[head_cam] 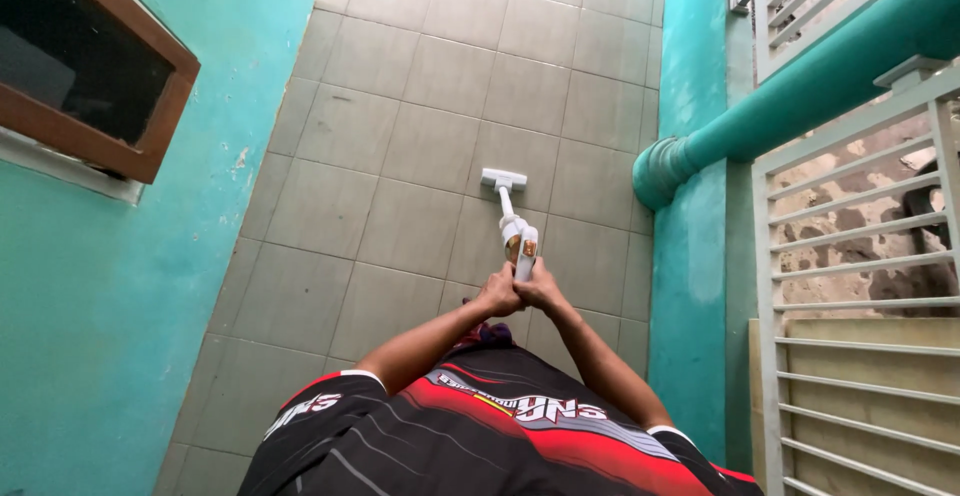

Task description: Vacuuming the tiled floor in a narrow corridor using a cordless vacuum cleaner.

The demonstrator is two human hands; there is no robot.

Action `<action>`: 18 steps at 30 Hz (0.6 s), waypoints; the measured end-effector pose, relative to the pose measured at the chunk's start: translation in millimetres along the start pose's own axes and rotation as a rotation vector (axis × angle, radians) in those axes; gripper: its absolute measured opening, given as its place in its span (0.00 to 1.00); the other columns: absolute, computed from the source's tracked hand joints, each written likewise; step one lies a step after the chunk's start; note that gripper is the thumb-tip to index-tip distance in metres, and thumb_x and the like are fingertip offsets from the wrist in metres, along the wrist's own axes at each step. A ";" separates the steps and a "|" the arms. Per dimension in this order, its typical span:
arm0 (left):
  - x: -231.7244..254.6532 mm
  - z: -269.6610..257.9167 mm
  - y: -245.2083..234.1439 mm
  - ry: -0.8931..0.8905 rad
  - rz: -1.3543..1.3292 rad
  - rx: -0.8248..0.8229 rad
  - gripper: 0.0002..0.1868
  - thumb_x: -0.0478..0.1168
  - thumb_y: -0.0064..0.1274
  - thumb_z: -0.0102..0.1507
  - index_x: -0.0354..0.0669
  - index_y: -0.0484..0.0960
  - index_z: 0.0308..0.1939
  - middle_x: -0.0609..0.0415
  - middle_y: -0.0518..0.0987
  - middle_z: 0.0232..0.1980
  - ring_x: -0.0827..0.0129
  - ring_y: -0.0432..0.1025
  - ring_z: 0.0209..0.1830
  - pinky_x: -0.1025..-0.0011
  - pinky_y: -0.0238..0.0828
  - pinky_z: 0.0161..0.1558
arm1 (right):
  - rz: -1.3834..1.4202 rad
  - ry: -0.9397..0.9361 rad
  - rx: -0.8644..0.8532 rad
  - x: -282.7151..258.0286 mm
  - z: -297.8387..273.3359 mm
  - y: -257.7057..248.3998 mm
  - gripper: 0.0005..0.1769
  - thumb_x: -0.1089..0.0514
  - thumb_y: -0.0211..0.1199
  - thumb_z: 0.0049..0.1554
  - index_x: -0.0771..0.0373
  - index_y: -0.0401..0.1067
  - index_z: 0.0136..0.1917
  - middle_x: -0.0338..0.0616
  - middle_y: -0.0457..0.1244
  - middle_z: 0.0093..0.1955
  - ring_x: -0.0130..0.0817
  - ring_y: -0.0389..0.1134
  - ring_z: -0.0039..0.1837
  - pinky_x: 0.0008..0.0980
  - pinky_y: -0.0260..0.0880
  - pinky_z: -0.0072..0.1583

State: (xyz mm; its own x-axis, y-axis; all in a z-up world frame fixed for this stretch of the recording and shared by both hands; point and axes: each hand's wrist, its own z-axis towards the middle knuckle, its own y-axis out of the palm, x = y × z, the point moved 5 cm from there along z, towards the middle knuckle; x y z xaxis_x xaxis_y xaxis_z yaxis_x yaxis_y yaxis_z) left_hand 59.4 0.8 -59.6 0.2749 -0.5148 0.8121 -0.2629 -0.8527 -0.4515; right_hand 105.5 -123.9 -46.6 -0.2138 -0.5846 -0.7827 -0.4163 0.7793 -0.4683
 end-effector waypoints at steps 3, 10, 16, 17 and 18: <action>6.4 -5.6 -0.6 -0.140 -0.171 -0.151 0.45 0.39 0.71 0.44 0.42 0.66 0.62 0.40 0.84 0.45 0.55 0.82 0.41 0.57 0.80 0.40 | -0.163 0.057 -0.059 23.9 13.2 7.1 0.47 0.45 0.74 0.45 0.69 0.54 0.67 0.63 0.69 0.54 0.49 0.74 0.56 0.44 0.74 0.56; 0.7 23.2 20.4 -0.058 -0.769 -0.254 0.32 0.30 0.55 0.52 0.40 0.67 0.60 0.46 0.81 0.40 0.61 0.79 0.30 0.61 0.78 0.28 | -0.192 0.160 -0.040 29.7 28.4 1.6 0.48 0.45 0.70 0.49 0.69 0.48 0.70 0.61 0.67 0.50 0.53 0.73 0.52 0.47 0.75 0.52; -5.1 12.3 37.8 -0.210 -0.931 -0.154 0.23 0.37 0.52 0.63 0.42 0.66 0.61 0.48 0.81 0.40 0.64 0.79 0.29 0.66 0.78 0.28 | 0.563 0.197 -0.132 14.6 7.0 13.6 0.40 0.49 0.65 0.48 0.63 0.54 0.69 0.44 0.65 0.50 0.37 0.69 0.45 0.37 0.71 0.43; -11.0 10.5 45.1 -0.272 -0.857 -0.131 0.23 0.39 0.52 0.65 0.42 0.63 0.61 0.48 0.80 0.40 0.65 0.76 0.28 0.65 0.75 0.27 | 0.558 0.196 -0.113 25.3 13.0 20.2 0.40 0.42 0.64 0.54 0.67 0.58 0.69 0.48 0.64 0.51 0.37 0.68 0.45 0.37 0.69 0.42; -18.1 7.3 49.8 -0.333 -0.786 -0.101 0.24 0.42 0.51 0.66 0.41 0.61 0.62 0.48 0.78 0.40 0.67 0.73 0.26 0.65 0.71 0.26 | 0.547 0.195 -0.100 33.8 19.2 29.0 0.42 0.35 0.64 0.59 0.71 0.62 0.69 0.52 0.64 0.52 0.38 0.66 0.45 0.38 0.66 0.41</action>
State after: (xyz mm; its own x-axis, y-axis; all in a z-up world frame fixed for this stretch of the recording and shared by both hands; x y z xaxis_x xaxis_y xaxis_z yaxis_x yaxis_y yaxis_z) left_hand 48.0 -33.1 -99.5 0.6645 0.2097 0.7173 0.0415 -0.9687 0.2447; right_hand 103.1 -116.7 -94.5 -0.5753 -0.1412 -0.8056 -0.2786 0.9599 0.0307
